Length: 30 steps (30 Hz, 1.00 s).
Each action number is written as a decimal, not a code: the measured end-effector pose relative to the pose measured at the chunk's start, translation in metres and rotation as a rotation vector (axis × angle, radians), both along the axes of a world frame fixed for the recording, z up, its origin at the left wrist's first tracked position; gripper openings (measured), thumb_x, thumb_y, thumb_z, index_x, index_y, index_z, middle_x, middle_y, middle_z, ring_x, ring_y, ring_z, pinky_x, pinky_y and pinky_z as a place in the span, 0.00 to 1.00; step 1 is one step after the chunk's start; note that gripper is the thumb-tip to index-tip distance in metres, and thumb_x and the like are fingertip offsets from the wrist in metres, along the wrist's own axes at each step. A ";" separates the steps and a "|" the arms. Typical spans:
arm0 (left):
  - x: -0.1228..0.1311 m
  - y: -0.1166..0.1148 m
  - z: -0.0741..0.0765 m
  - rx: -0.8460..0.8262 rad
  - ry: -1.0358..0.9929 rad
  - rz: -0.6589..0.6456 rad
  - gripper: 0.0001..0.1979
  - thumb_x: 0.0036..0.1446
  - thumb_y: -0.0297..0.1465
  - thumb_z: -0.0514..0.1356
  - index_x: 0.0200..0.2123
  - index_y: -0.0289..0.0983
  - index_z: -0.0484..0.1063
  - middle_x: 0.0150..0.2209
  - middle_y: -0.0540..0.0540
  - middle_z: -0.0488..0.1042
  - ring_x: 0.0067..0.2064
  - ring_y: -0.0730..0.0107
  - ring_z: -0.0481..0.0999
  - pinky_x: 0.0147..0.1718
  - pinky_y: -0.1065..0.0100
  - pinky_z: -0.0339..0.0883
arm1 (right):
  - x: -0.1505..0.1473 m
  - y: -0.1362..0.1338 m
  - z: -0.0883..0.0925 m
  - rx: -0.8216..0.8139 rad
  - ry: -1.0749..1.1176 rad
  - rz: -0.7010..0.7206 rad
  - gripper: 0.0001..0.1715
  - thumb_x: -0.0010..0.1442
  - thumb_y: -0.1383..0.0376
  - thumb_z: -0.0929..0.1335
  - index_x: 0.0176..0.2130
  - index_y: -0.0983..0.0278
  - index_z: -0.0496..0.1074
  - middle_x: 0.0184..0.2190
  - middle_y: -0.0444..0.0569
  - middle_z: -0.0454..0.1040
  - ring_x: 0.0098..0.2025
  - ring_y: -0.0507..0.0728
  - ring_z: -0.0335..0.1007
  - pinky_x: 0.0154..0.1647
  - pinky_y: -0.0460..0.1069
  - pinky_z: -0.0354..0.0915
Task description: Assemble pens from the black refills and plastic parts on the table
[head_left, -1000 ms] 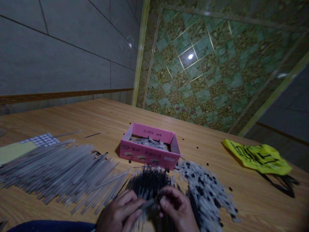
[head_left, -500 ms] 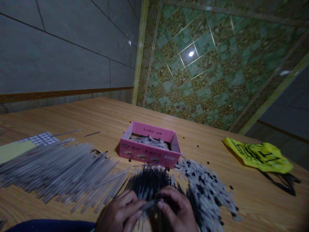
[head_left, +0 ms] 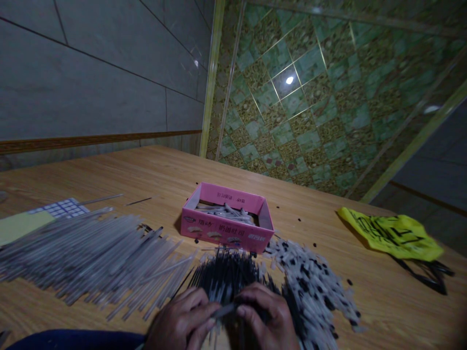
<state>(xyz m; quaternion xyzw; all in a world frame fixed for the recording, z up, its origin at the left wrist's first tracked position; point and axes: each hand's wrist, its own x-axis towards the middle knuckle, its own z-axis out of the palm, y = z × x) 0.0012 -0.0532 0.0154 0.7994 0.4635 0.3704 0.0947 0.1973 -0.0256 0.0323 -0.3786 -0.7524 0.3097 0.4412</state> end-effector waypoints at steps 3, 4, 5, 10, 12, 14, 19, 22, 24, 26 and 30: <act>0.001 -0.001 0.001 -0.003 -0.002 0.009 0.09 0.54 0.30 0.54 0.32 0.41 0.74 0.26 0.49 0.70 0.29 0.70 0.71 0.27 0.75 0.66 | 0.000 0.000 -0.005 0.016 -0.017 -0.002 0.08 0.56 0.65 0.66 0.31 0.65 0.75 0.26 0.50 0.73 0.29 0.55 0.70 0.29 0.46 0.64; 0.002 -0.001 0.001 -0.004 -0.002 0.010 0.09 0.54 0.30 0.54 0.32 0.41 0.74 0.25 0.49 0.70 0.29 0.70 0.71 0.27 0.75 0.66 | 0.001 0.000 -0.006 0.021 -0.035 -0.003 0.08 0.57 0.65 0.65 0.31 0.64 0.74 0.26 0.49 0.73 0.29 0.55 0.70 0.29 0.46 0.64; 0.002 -0.001 0.001 0.000 -0.002 0.010 0.08 0.54 0.30 0.54 0.31 0.41 0.74 0.25 0.49 0.70 0.29 0.70 0.71 0.26 0.75 0.66 | 0.001 0.000 -0.008 0.026 -0.060 -0.005 0.09 0.58 0.64 0.65 0.31 0.64 0.74 0.26 0.49 0.72 0.29 0.55 0.70 0.29 0.46 0.63; 0.000 0.001 -0.004 0.027 0.034 -0.016 0.08 0.54 0.29 0.53 0.29 0.41 0.73 0.25 0.49 0.70 0.28 0.71 0.70 0.25 0.75 0.65 | 0.001 0.000 -0.016 0.112 -0.240 -0.030 0.13 0.61 0.62 0.61 0.29 0.64 0.70 0.24 0.47 0.69 0.27 0.53 0.67 0.27 0.44 0.61; 0.000 0.001 -0.006 0.000 0.081 -0.018 0.09 0.55 0.30 0.53 0.28 0.40 0.72 0.25 0.49 0.70 0.29 0.69 0.70 0.26 0.73 0.65 | -0.001 -0.001 -0.022 0.174 -0.319 -0.055 0.14 0.61 0.62 0.60 0.28 0.63 0.68 0.23 0.47 0.68 0.26 0.53 0.67 0.26 0.44 0.59; 0.001 0.002 -0.009 -0.026 0.122 -0.016 0.10 0.56 0.30 0.52 0.28 0.40 0.72 0.25 0.47 0.70 0.30 0.68 0.70 0.27 0.72 0.66 | -0.004 -0.001 -0.030 0.224 -0.391 -0.107 0.17 0.62 0.62 0.59 0.24 0.63 0.66 0.20 0.45 0.66 0.22 0.51 0.65 0.23 0.44 0.56; 0.003 0.002 -0.010 -0.018 0.119 -0.011 0.08 0.55 0.31 0.54 0.27 0.40 0.72 0.25 0.48 0.71 0.30 0.68 0.70 0.25 0.73 0.65 | -0.010 -0.002 -0.043 0.110 -0.449 -0.181 0.29 0.65 0.62 0.54 0.16 0.63 0.61 0.12 0.41 0.57 0.14 0.48 0.55 0.17 0.46 0.45; 0.002 0.002 -0.009 0.003 0.029 0.041 0.08 0.54 0.30 0.55 0.27 0.41 0.73 0.25 0.49 0.71 0.29 0.69 0.71 0.26 0.75 0.66 | -0.008 -0.002 -0.034 0.029 -0.377 -0.122 0.23 0.62 0.56 0.58 0.22 0.64 0.66 0.16 0.43 0.65 0.19 0.50 0.62 0.19 0.43 0.52; 0.002 0.001 -0.007 0.010 -0.040 0.091 0.08 0.54 0.29 0.55 0.27 0.41 0.74 0.24 0.49 0.71 0.28 0.70 0.71 0.27 0.75 0.66 | -0.006 -0.001 -0.026 0.074 -0.290 -0.075 0.17 0.59 0.54 0.61 0.35 0.64 0.69 0.26 0.47 0.72 0.26 0.53 0.68 0.25 0.43 0.59; 0.002 0.000 -0.006 0.004 -0.077 0.107 0.09 0.54 0.29 0.54 0.27 0.41 0.74 0.24 0.50 0.71 0.28 0.71 0.71 0.27 0.75 0.67 | -0.004 0.000 -0.022 0.114 -0.247 -0.014 0.15 0.58 0.56 0.62 0.41 0.63 0.67 0.31 0.49 0.73 0.31 0.55 0.69 0.31 0.44 0.62; 0.003 0.000 -0.004 -0.002 -0.080 0.065 0.09 0.54 0.30 0.55 0.26 0.42 0.75 0.24 0.49 0.71 0.28 0.70 0.71 0.26 0.75 0.67 | -0.002 0.000 -0.026 0.129 -0.397 -0.024 0.18 0.62 0.60 0.57 0.26 0.63 0.67 0.21 0.46 0.69 0.24 0.52 0.67 0.24 0.43 0.58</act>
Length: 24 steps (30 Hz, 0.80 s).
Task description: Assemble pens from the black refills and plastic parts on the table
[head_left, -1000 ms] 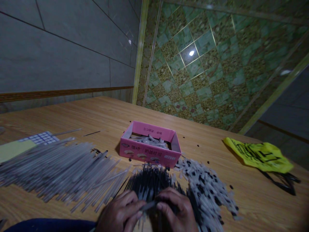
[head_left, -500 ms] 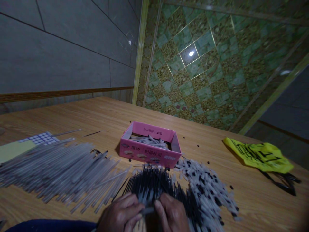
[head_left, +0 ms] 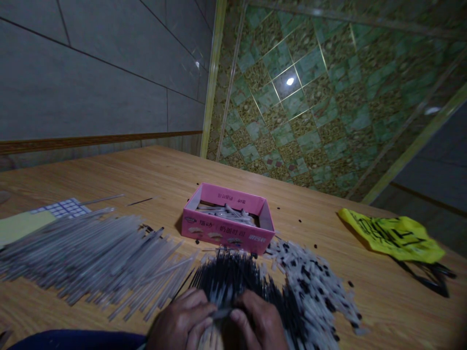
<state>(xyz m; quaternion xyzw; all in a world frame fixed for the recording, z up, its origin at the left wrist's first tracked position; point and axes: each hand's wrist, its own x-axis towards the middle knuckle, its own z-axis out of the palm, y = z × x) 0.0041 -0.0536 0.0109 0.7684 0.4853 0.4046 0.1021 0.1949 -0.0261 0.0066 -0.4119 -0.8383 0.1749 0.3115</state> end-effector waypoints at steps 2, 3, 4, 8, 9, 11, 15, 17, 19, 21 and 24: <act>0.000 0.000 -0.001 0.011 -0.005 -0.010 0.09 0.54 0.30 0.55 0.27 0.42 0.75 0.24 0.49 0.71 0.28 0.70 0.71 0.26 0.75 0.67 | 0.001 -0.001 -0.001 -0.012 -0.072 -0.052 0.24 0.64 0.59 0.56 0.21 0.63 0.65 0.16 0.44 0.65 0.19 0.51 0.63 0.20 0.44 0.53; -0.001 0.001 -0.001 0.016 -0.008 -0.011 0.09 0.54 0.30 0.55 0.27 0.42 0.75 0.24 0.49 0.71 0.28 0.70 0.71 0.26 0.75 0.67 | 0.002 -0.001 0.000 -0.022 -0.075 -0.061 0.23 0.64 0.58 0.56 0.22 0.63 0.66 0.17 0.44 0.65 0.19 0.51 0.63 0.20 0.44 0.53; -0.001 0.001 -0.002 0.018 -0.010 -0.009 0.09 0.54 0.30 0.55 0.27 0.42 0.75 0.24 0.49 0.71 0.28 0.70 0.71 0.27 0.75 0.67 | 0.002 -0.001 0.001 -0.028 -0.056 -0.051 0.21 0.63 0.58 0.57 0.25 0.63 0.67 0.19 0.44 0.67 0.21 0.51 0.65 0.22 0.43 0.55; -0.003 0.003 -0.002 -0.016 0.019 -0.046 0.09 0.54 0.29 0.54 0.27 0.41 0.75 0.24 0.49 0.71 0.29 0.71 0.71 0.27 0.76 0.67 | 0.003 0.000 0.004 -0.015 0.015 -0.015 0.12 0.60 0.59 0.60 0.35 0.64 0.68 0.27 0.47 0.71 0.29 0.53 0.69 0.29 0.43 0.59; -0.003 0.003 -0.002 -0.025 0.027 -0.054 0.09 0.54 0.29 0.55 0.27 0.41 0.74 0.24 0.49 0.71 0.29 0.70 0.71 0.27 0.76 0.67 | 0.002 0.000 0.004 -0.017 -0.014 -0.033 0.13 0.61 0.60 0.59 0.31 0.63 0.67 0.25 0.46 0.70 0.27 0.53 0.68 0.27 0.43 0.58; -0.002 0.003 -0.002 -0.026 0.034 -0.047 0.09 0.54 0.29 0.55 0.27 0.41 0.74 0.24 0.49 0.71 0.29 0.70 0.71 0.27 0.75 0.67 | 0.003 -0.001 0.003 -0.026 -0.086 -0.079 0.20 0.63 0.60 0.57 0.23 0.63 0.64 0.19 0.44 0.67 0.22 0.51 0.65 0.23 0.43 0.54; -0.001 0.002 -0.002 0.013 0.028 -0.020 0.09 0.54 0.30 0.55 0.27 0.42 0.74 0.24 0.50 0.71 0.29 0.70 0.71 0.27 0.75 0.67 | 0.002 -0.003 0.006 -0.025 -0.032 -0.077 0.14 0.61 0.58 0.59 0.31 0.63 0.67 0.23 0.46 0.70 0.25 0.53 0.68 0.25 0.43 0.56; -0.001 0.001 -0.003 0.025 0.014 -0.015 0.09 0.54 0.30 0.55 0.27 0.42 0.75 0.24 0.50 0.71 0.28 0.71 0.71 0.26 0.75 0.66 | 0.002 -0.004 0.007 -0.035 0.001 -0.044 0.12 0.60 0.58 0.61 0.35 0.63 0.67 0.27 0.47 0.71 0.29 0.54 0.69 0.29 0.43 0.58; -0.001 0.001 -0.003 0.033 -0.010 -0.006 0.09 0.54 0.30 0.54 0.28 0.43 0.75 0.24 0.50 0.71 0.28 0.71 0.71 0.26 0.75 0.66 | 0.002 -0.003 0.006 -0.053 -0.044 -0.045 0.14 0.61 0.59 0.59 0.30 0.63 0.66 0.24 0.46 0.70 0.27 0.53 0.68 0.27 0.43 0.57; -0.001 0.000 -0.004 0.016 -0.026 -0.007 0.09 0.54 0.30 0.55 0.28 0.43 0.75 0.24 0.49 0.71 0.28 0.70 0.71 0.27 0.74 0.66 | 0.003 -0.002 0.005 -0.070 -0.105 -0.072 0.19 0.63 0.58 0.57 0.25 0.63 0.64 0.20 0.44 0.67 0.23 0.52 0.66 0.24 0.43 0.54; -0.001 0.000 -0.004 -0.051 -0.026 -0.017 0.09 0.53 0.29 0.55 0.28 0.42 0.75 0.25 0.49 0.72 0.29 0.69 0.72 0.27 0.74 0.66 | 0.004 -0.001 0.004 -0.072 -0.085 -0.084 0.17 0.63 0.58 0.57 0.28 0.63 0.65 0.22 0.44 0.68 0.25 0.52 0.66 0.25 0.43 0.55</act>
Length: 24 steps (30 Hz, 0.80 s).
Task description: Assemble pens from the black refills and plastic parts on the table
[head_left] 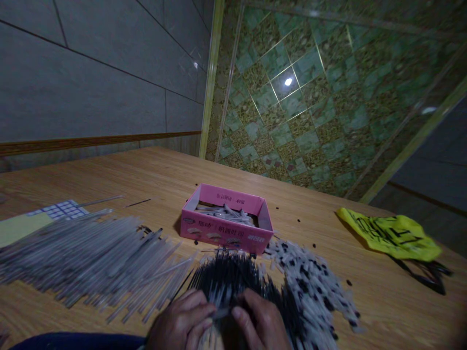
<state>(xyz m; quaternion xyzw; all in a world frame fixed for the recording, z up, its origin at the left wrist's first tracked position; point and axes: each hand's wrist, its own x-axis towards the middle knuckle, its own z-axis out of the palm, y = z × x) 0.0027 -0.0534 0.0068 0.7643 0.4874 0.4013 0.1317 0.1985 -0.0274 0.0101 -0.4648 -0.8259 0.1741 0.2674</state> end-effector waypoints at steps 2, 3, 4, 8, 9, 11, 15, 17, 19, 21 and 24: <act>0.000 0.001 0.001 -0.030 0.006 -0.018 0.09 0.53 0.28 0.55 0.28 0.42 0.76 0.25 0.48 0.72 0.30 0.68 0.72 0.28 0.74 0.66 | -0.001 -0.001 0.001 -0.001 0.035 0.010 0.15 0.62 0.58 0.58 0.30 0.63 0.66 0.24 0.45 0.69 0.27 0.52 0.67 0.27 0.42 0.56; -0.001 0.001 0.001 -0.038 0.009 -0.025 0.09 0.52 0.28 0.55 0.29 0.42 0.76 0.25 0.48 0.73 0.30 0.68 0.72 0.28 0.73 0.66 | -0.002 -0.001 0.001 -0.008 0.032 0.016 0.15 0.62 0.58 0.58 0.30 0.63 0.66 0.24 0.45 0.69 0.28 0.52 0.67 0.27 0.42 0.56; -0.001 0.001 0.002 -0.045 0.013 -0.029 0.09 0.52 0.28 0.55 0.29 0.43 0.76 0.26 0.47 0.73 0.30 0.67 0.72 0.27 0.73 0.66 | -0.003 -0.002 0.002 -0.018 0.017 0.017 0.17 0.62 0.58 0.57 0.28 0.63 0.66 0.23 0.45 0.69 0.27 0.52 0.66 0.27 0.42 0.56; -0.001 0.001 0.003 -0.062 0.010 -0.024 0.09 0.52 0.28 0.56 0.30 0.44 0.76 0.26 0.47 0.73 0.30 0.66 0.72 0.28 0.72 0.66 | -0.002 0.004 0.010 -0.087 -0.094 -0.059 0.23 0.64 0.56 0.55 0.24 0.63 0.65 0.20 0.45 0.68 0.24 0.52 0.65 0.24 0.43 0.55; -0.001 0.000 0.003 -0.059 0.003 -0.018 0.09 0.52 0.29 0.56 0.31 0.44 0.77 0.26 0.47 0.74 0.30 0.65 0.73 0.28 0.72 0.67 | 0.001 0.009 0.014 -0.087 -0.134 -0.111 0.23 0.64 0.57 0.55 0.24 0.63 0.65 0.21 0.45 0.68 0.25 0.52 0.65 0.25 0.43 0.56; 0.000 -0.001 0.002 -0.043 -0.020 0.016 0.10 0.52 0.29 0.56 0.33 0.45 0.77 0.27 0.46 0.75 0.31 0.64 0.73 0.29 0.71 0.67 | 0.011 0.026 0.021 -0.052 -0.225 -0.236 0.20 0.64 0.61 0.56 0.28 0.63 0.69 0.24 0.46 0.71 0.28 0.53 0.68 0.29 0.44 0.57; -0.001 -0.001 -0.001 -0.038 -0.092 0.098 0.09 0.51 0.31 0.58 0.34 0.46 0.77 0.30 0.45 0.77 0.33 0.62 0.75 0.31 0.71 0.67 | 0.037 0.070 0.024 -0.023 -0.377 -0.330 0.16 0.58 0.71 0.60 0.40 0.60 0.74 0.35 0.52 0.73 0.35 0.56 0.71 0.33 0.46 0.58; -0.003 0.000 -0.001 -0.087 -0.136 0.095 0.09 0.51 0.33 0.59 0.34 0.47 0.78 0.31 0.45 0.78 0.33 0.62 0.76 0.30 0.71 0.67 | 0.044 0.088 0.017 -0.053 -0.417 -0.345 0.15 0.56 0.70 0.62 0.38 0.60 0.76 0.32 0.54 0.74 0.33 0.58 0.72 0.30 0.47 0.58; -0.004 0.002 -0.001 -0.161 -0.208 0.089 0.08 0.50 0.35 0.59 0.33 0.47 0.79 0.32 0.44 0.79 0.32 0.61 0.76 0.28 0.71 0.67 | 0.047 0.098 0.009 -0.077 -0.437 -0.350 0.13 0.55 0.68 0.64 0.36 0.60 0.77 0.30 0.54 0.75 0.33 0.59 0.73 0.29 0.47 0.57; -0.006 0.003 -0.002 -0.248 -0.321 0.111 0.08 0.49 0.36 0.60 0.31 0.46 0.80 0.33 0.43 0.79 0.34 0.59 0.76 0.29 0.70 0.67 | 0.046 0.103 0.003 -0.092 -0.440 -0.358 0.13 0.54 0.68 0.64 0.35 0.60 0.77 0.29 0.55 0.76 0.32 0.59 0.74 0.27 0.47 0.57; -0.009 0.006 -0.004 -0.422 -0.543 0.108 0.11 0.48 0.38 0.61 0.33 0.43 0.80 0.35 0.41 0.79 0.35 0.58 0.76 0.33 0.68 0.68 | 0.044 0.104 0.000 -0.100 -0.425 -0.378 0.12 0.52 0.70 0.64 0.35 0.63 0.77 0.28 0.56 0.77 0.32 0.60 0.74 0.27 0.47 0.57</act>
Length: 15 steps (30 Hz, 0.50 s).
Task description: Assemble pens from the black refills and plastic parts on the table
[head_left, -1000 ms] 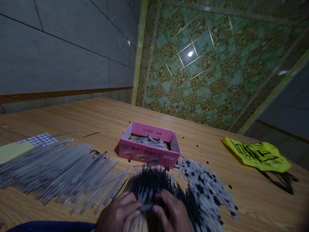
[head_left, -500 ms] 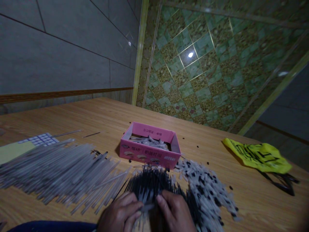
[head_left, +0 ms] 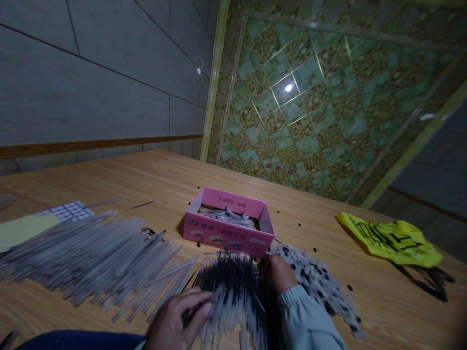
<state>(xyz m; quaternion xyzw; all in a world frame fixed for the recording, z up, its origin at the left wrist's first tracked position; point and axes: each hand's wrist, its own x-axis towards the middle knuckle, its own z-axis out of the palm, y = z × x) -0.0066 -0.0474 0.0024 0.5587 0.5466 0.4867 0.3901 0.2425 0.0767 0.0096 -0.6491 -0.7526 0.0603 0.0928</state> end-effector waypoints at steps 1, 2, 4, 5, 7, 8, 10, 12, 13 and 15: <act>-0.001 0.001 -0.001 -0.053 -0.072 -0.037 0.12 0.48 0.39 0.61 0.34 0.42 0.79 0.35 0.41 0.79 0.35 0.58 0.76 0.34 0.67 0.68 | 0.000 -0.001 0.000 0.005 0.011 -0.005 0.13 0.51 0.70 0.65 0.35 0.63 0.77 0.29 0.56 0.77 0.33 0.61 0.74 0.28 0.47 0.58; -0.002 0.003 -0.002 -0.097 -0.132 -0.086 0.13 0.49 0.39 0.60 0.35 0.40 0.79 0.33 0.41 0.79 0.34 0.59 0.76 0.34 0.67 0.68 | 0.000 -0.002 0.001 0.014 0.026 -0.009 0.13 0.51 0.70 0.65 0.36 0.63 0.76 0.30 0.56 0.77 0.34 0.61 0.74 0.29 0.47 0.58; -0.004 0.006 -0.003 -0.145 -0.215 -0.154 0.14 0.52 0.40 0.58 0.34 0.37 0.79 0.28 0.42 0.79 0.31 0.62 0.75 0.33 0.67 0.67 | 0.002 -0.004 0.006 0.042 0.063 -0.024 0.14 0.52 0.69 0.64 0.38 0.64 0.75 0.32 0.56 0.77 0.35 0.61 0.73 0.31 0.48 0.60; -0.005 0.007 -0.003 -0.158 -0.251 -0.170 0.15 0.52 0.40 0.58 0.34 0.36 0.78 0.26 0.43 0.78 0.31 0.63 0.75 0.34 0.68 0.67 | 0.003 -0.006 0.010 0.060 0.086 -0.032 0.15 0.53 0.69 0.63 0.39 0.66 0.75 0.33 0.57 0.76 0.35 0.61 0.73 0.32 0.49 0.60; -0.005 0.008 -0.002 -0.192 -0.350 -0.166 0.14 0.52 0.39 0.58 0.34 0.35 0.77 0.27 0.43 0.79 0.31 0.65 0.75 0.34 0.68 0.66 | 0.005 -0.012 0.021 0.099 0.141 -0.035 0.17 0.54 0.69 0.62 0.42 0.68 0.73 0.35 0.59 0.74 0.38 0.62 0.71 0.36 0.50 0.61; -0.005 0.008 -0.002 -0.217 -0.417 -0.156 0.13 0.52 0.38 0.59 0.35 0.35 0.76 0.28 0.43 0.79 0.31 0.65 0.75 0.33 0.68 0.65 | 0.004 -0.017 0.027 0.122 0.157 -0.025 0.17 0.55 0.69 0.61 0.43 0.68 0.72 0.37 0.59 0.73 0.40 0.61 0.70 0.38 0.51 0.62; -0.004 0.007 0.000 -0.282 -0.567 -0.143 0.12 0.52 0.37 0.59 0.35 0.35 0.73 0.30 0.43 0.79 0.31 0.66 0.75 0.31 0.68 0.65 | -0.001 -0.030 0.039 0.136 0.280 0.016 0.17 0.57 0.68 0.60 0.44 0.67 0.71 0.38 0.56 0.72 0.42 0.60 0.68 0.40 0.50 0.63; -0.003 0.007 0.003 -0.339 -0.713 -0.118 0.09 0.53 0.36 0.58 0.35 0.36 0.69 0.32 0.42 0.79 0.33 0.65 0.76 0.30 0.68 0.66 | -0.014 -0.048 0.046 0.065 0.656 0.061 0.16 0.59 0.63 0.61 0.45 0.65 0.69 0.36 0.52 0.71 0.37 0.58 0.69 0.34 0.49 0.66; -0.003 0.006 0.004 -0.362 -0.777 -0.101 0.08 0.53 0.35 0.58 0.35 0.37 0.68 0.34 0.42 0.79 0.34 0.64 0.77 0.31 0.68 0.66 | -0.022 -0.058 0.046 -0.043 0.959 0.064 0.17 0.59 0.60 0.62 0.45 0.65 0.67 0.32 0.50 0.71 0.33 0.57 0.69 0.28 0.48 0.66; -0.002 0.006 0.007 -0.385 -0.871 -0.051 0.08 0.52 0.33 0.60 0.35 0.37 0.66 0.35 0.42 0.79 0.37 0.64 0.77 0.33 0.67 0.68 | -0.041 -0.076 0.040 -0.206 1.429 0.032 0.16 0.54 0.57 0.68 0.40 0.65 0.68 0.28 0.46 0.70 0.25 0.52 0.67 0.24 0.46 0.65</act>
